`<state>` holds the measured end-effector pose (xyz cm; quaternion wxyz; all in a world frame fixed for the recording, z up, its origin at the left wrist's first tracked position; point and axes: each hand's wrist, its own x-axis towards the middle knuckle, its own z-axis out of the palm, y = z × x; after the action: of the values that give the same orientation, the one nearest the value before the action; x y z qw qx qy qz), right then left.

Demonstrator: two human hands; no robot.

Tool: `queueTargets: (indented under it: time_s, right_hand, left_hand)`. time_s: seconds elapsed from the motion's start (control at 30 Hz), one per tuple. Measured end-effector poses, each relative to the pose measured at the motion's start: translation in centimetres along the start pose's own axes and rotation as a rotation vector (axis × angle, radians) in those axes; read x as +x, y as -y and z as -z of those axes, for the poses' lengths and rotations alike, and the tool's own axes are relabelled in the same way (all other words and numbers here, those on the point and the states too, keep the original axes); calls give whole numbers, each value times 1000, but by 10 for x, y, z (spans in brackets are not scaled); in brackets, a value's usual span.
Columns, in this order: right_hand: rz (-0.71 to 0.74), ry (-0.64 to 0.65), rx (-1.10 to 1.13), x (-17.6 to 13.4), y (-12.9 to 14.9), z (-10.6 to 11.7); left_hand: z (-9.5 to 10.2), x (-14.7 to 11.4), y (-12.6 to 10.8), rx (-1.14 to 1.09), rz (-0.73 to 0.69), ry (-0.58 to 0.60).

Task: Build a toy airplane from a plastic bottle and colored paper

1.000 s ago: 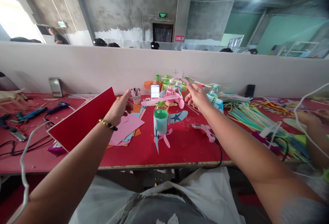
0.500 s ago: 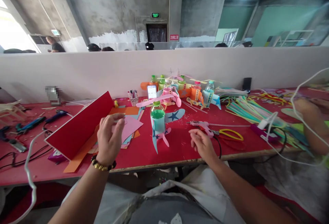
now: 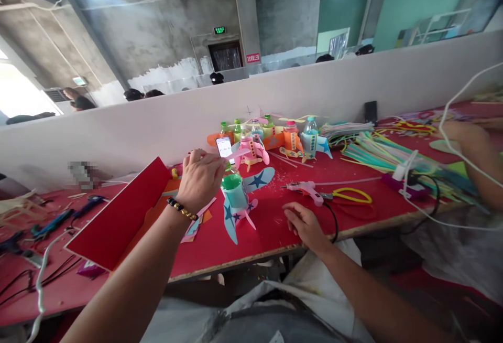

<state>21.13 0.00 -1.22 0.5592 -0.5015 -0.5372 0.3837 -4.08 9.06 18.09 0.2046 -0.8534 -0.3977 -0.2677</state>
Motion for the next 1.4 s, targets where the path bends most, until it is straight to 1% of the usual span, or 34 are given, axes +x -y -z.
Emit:
queueTargets:
  time_s: [0.13, 0.27, 0.33, 0.47, 0.57, 0.63, 0.67, 0.8, 0.87, 0.9, 1.03, 1.2, 1.3, 1.4]
  right_hand:
    - [2, -4, 24, 0, -2, 0]
    - [1, 4, 30, 1, 0, -1]
    - [0, 9, 54, 1, 0, -1]
    - [-12, 16, 102, 0, 2, -2]
    - [-17, 19, 96, 0, 3, -2]
    - [-9, 20, 89, 0, 3, -1]
    - [-5, 22, 87, 1, 3, -1]
    - [-17, 31, 107, 2, -1, 0]
    - [-33, 31, 111, 3, -3, 0]
    - [-38, 31, 109, 3, -3, 0]
    - [-48, 37, 82, 3, -1, 0]
    - [-56, 29, 71, 3, -2, -1]
    - [-55, 25, 79, 4, -4, -1]
    - [-53, 22, 77, 4, -3, -1]
  left_hand:
    - [3, 1, 2, 20, -22, 38]
    - [8, 9, 10, -43, 14, 79]
    - [14, 16, 15, -77, 41, 50]
    - [28, 32, 21, -112, 63, -55]
    - [35, 43, 22, -98, 62, -70]
    - [35, 49, 23, -77, 77, -17]
    - [33, 51, 24, -68, 82, 34]
    - [19, 55, 32, -86, 71, 297]
    - [13, 56, 34, -127, 74, 387]
    - [10, 56, 35, -148, 76, 413]
    - [5, 57, 31, -196, 91, 434]
    - [4, 58, 28, -238, 141, 450]
    - [5, 57, 31, -316, 170, 454]
    - [5, 54, 36, -448, 178, 455]
